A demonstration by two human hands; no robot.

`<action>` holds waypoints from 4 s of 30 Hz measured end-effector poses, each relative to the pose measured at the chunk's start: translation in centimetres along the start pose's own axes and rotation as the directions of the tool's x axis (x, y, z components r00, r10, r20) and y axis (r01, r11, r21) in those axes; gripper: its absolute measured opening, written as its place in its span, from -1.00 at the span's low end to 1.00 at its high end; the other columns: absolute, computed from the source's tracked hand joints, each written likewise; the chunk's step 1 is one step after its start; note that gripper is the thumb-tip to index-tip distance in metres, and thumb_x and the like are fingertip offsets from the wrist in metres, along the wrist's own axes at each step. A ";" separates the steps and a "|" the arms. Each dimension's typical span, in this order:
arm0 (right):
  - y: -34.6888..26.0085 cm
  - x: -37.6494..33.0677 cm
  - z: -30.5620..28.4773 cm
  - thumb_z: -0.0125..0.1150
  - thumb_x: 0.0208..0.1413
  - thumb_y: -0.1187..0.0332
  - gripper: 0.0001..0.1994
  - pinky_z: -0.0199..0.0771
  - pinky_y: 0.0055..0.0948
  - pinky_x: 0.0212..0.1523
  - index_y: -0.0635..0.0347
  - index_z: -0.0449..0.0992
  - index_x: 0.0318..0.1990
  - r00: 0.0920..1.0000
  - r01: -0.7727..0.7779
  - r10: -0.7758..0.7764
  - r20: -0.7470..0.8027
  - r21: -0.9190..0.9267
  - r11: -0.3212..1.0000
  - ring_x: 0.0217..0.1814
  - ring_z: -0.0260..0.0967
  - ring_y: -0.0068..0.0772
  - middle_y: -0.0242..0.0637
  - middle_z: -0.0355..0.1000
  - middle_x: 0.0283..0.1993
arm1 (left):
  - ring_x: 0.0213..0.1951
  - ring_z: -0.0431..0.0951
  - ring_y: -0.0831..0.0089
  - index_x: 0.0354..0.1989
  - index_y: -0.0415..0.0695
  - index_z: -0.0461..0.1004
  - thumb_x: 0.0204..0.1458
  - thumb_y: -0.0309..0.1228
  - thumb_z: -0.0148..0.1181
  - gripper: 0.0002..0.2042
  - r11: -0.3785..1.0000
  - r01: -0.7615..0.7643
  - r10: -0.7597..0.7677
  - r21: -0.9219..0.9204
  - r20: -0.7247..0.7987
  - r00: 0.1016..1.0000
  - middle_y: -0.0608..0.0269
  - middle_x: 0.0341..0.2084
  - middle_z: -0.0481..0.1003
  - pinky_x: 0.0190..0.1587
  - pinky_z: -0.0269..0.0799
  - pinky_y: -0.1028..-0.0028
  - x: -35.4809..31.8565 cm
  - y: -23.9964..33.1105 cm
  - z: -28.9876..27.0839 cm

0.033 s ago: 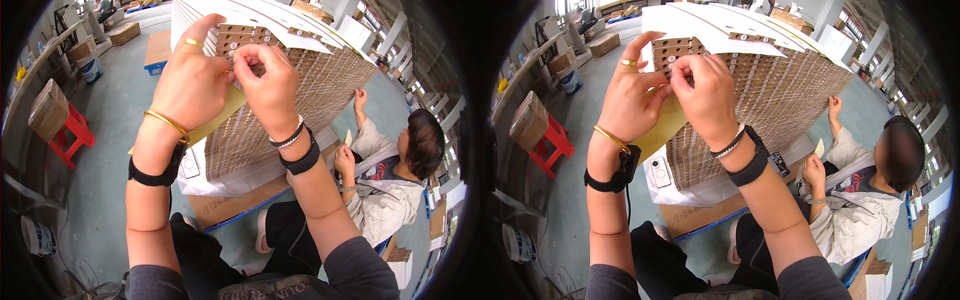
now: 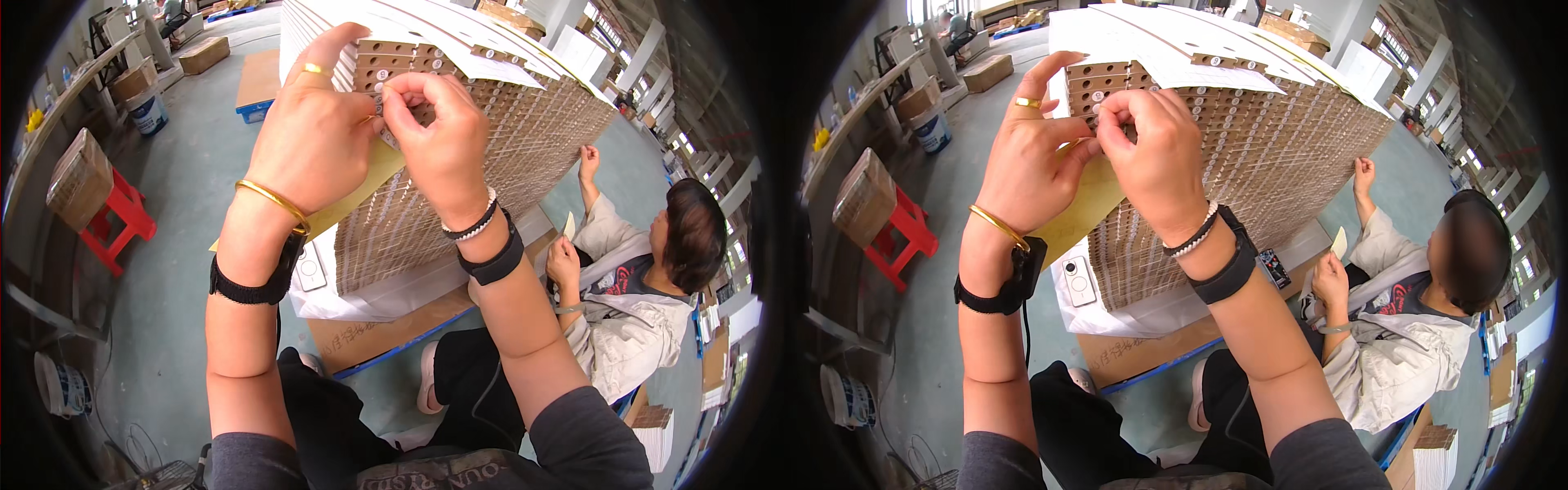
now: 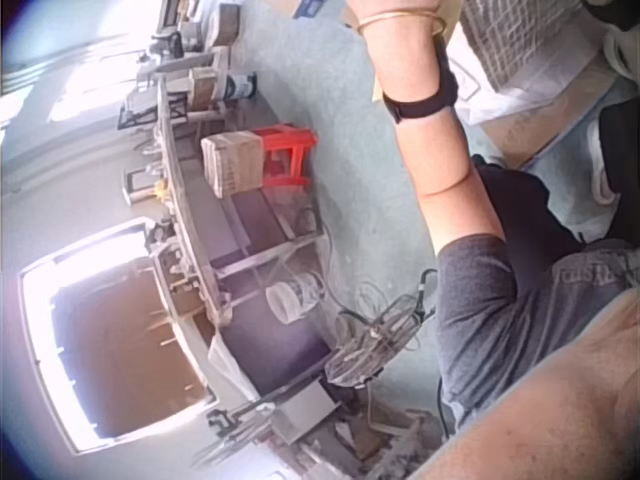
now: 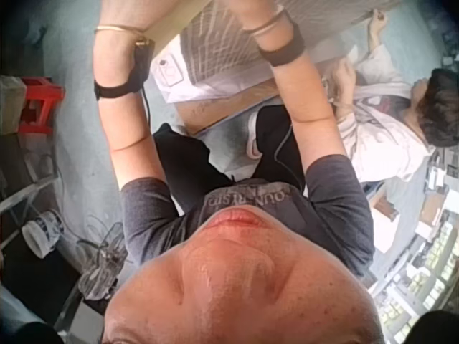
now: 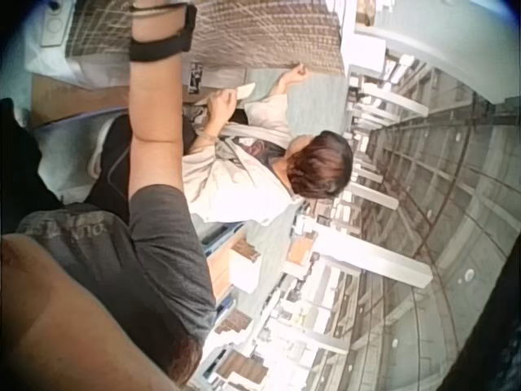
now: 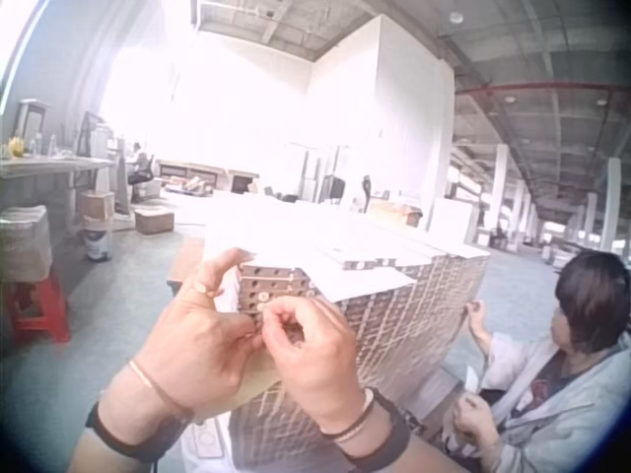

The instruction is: The person is preparing a plastic bag and then applying small adhesive components to a large corrugated cardboard-like furniture component.

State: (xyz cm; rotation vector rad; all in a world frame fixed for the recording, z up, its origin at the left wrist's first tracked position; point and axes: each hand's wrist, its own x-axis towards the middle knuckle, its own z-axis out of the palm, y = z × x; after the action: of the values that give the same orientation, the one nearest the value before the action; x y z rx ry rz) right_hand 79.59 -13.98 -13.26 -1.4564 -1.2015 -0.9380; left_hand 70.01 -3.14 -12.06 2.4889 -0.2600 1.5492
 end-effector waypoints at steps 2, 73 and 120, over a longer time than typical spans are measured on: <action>0.2 -0.1 -0.2 0.24 -0.11 0.54 -0.91 0.40 -0.55 -0.39 0.26 0.50 -0.40 0.999 -0.008 0.008 0.048 -0.013 1.000 -0.44 0.41 -0.49 -0.30 0.44 -0.45 | 0.01 0.34 0.16 -0.60 -0.23 0.54 -0.27 -0.52 0.18 -0.94 1.000 0.002 -0.002 -0.006 0.009 1.000 -0.02 0.02 0.29 -0.02 0.32 0.35 -0.1 -0.1 0.0; 0.0 0.7 -1.3 0.20 -0.07 0.55 -0.91 0.38 -0.57 -0.33 0.28 0.48 -0.35 0.994 0.081 -0.080 0.069 -0.018 0.997 -0.39 0.38 -0.54 -0.33 0.45 -0.42 | 0.04 0.31 0.14 -0.62 -0.27 0.52 -0.27 -0.53 0.20 -0.94 0.999 0.001 -0.001 -0.037 0.013 1.000 -0.05 0.05 0.25 0.03 0.30 0.36 0.1 -0.5 0.0; 0.5 1.3 -2.1 0.20 -0.07 0.45 -0.90 0.39 -0.52 -0.44 0.29 0.51 -0.40 0.971 -0.153 0.133 0.199 0.091 0.984 -0.50 0.43 -0.45 -0.27 0.48 -0.52 | 0.03 0.33 0.16 -0.62 -0.25 0.52 -0.27 -0.53 0.19 -0.95 0.999 -0.010 0.012 -0.040 0.054 0.998 0.00 0.07 0.23 0.01 0.31 0.37 -0.2 -0.8 0.1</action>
State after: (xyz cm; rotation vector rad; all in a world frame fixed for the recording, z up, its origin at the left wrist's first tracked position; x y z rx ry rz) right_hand 80.43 -15.78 -11.63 -1.5528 -1.2470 -0.6370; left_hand 70.21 -2.37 -12.37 2.5059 -0.3097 1.4670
